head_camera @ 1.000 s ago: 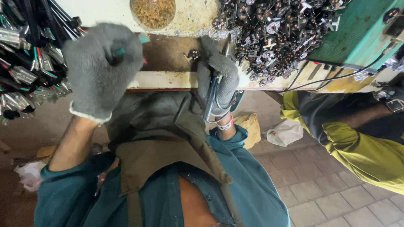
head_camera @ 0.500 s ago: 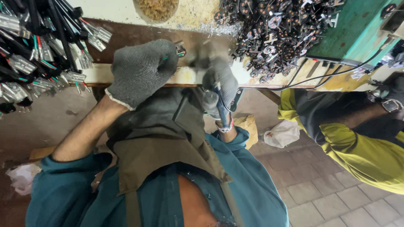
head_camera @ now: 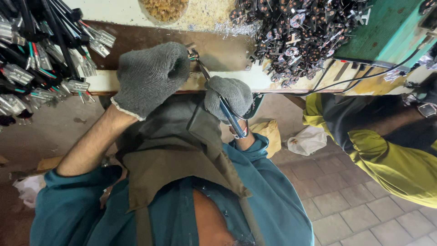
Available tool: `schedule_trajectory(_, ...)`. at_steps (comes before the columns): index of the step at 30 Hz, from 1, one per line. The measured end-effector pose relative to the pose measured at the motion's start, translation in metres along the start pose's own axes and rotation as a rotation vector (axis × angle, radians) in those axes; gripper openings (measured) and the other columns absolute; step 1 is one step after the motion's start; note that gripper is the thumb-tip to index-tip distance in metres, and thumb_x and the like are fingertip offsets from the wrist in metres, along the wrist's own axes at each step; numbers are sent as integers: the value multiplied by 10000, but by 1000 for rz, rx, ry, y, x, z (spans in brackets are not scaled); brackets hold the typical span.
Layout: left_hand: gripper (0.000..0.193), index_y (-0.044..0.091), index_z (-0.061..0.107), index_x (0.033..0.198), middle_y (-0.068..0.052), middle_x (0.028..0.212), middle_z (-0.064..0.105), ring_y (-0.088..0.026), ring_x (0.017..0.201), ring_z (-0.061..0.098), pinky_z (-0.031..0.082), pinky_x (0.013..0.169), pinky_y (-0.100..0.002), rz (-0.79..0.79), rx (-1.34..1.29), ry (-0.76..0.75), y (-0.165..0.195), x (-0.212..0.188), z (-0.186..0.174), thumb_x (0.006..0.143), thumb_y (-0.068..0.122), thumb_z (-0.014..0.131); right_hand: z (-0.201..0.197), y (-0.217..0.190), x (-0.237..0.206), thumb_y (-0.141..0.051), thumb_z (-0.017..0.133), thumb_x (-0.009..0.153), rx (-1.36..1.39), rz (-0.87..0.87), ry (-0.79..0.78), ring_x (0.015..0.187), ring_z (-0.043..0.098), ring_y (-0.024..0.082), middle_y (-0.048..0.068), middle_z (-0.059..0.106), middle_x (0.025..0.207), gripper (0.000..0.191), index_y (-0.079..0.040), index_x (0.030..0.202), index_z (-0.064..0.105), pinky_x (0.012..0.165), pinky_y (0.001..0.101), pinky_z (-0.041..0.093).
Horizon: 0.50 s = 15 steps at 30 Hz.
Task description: The person sits at a workbench and solders wire leads onto small electronic components one at a time using a soldering iron, placing finished parts on the bench and picking up new components and wires to continue the work.
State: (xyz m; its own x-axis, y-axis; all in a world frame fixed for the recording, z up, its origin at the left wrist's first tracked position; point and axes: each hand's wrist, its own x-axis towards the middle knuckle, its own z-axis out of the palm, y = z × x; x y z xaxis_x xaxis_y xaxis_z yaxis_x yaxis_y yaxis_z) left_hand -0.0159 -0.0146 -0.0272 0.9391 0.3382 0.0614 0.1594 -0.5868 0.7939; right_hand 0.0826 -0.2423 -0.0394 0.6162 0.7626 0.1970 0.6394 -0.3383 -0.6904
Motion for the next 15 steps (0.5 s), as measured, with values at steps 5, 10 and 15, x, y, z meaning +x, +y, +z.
schedule_trajectory(5, 151, 87, 677, 1090, -81, 947, 720, -239, 771, 717, 562, 688, -374, 7, -15, -59, 0, 0, 1, 1032, 191, 770, 0, -2, 7, -70, 826, 781, 65, -57, -13, 810, 732, 293, 84, 730, 906, 279, -113, 1040, 731, 732, 403, 574)
schedule_trajectory(10, 170, 111, 701, 1125, -78, 964, 721, -256, 805, 720, 555, 671, -386, 23, 106, -30, 7, 0, 3, 1001, 209, 764, -4, -2, 9, -102, 823, 728, -38, -119, -84, 868, 727, 325, 99, 736, 964, 337, -107, 1052, 732, 781, 436, 569)
schedule_trajectory(15, 219, 99, 701, 1184, -87, 1035, 714, -253, 854, 715, 561, 695, -380, 98, 162, -59, 5, 1, 5, 997, 200, 753, -3, 0, 6, -108, 836, 742, -25, -103, -85, 851, 732, 320, 87, 736, 948, 314, -117, 1040, 737, 762, 432, 575)
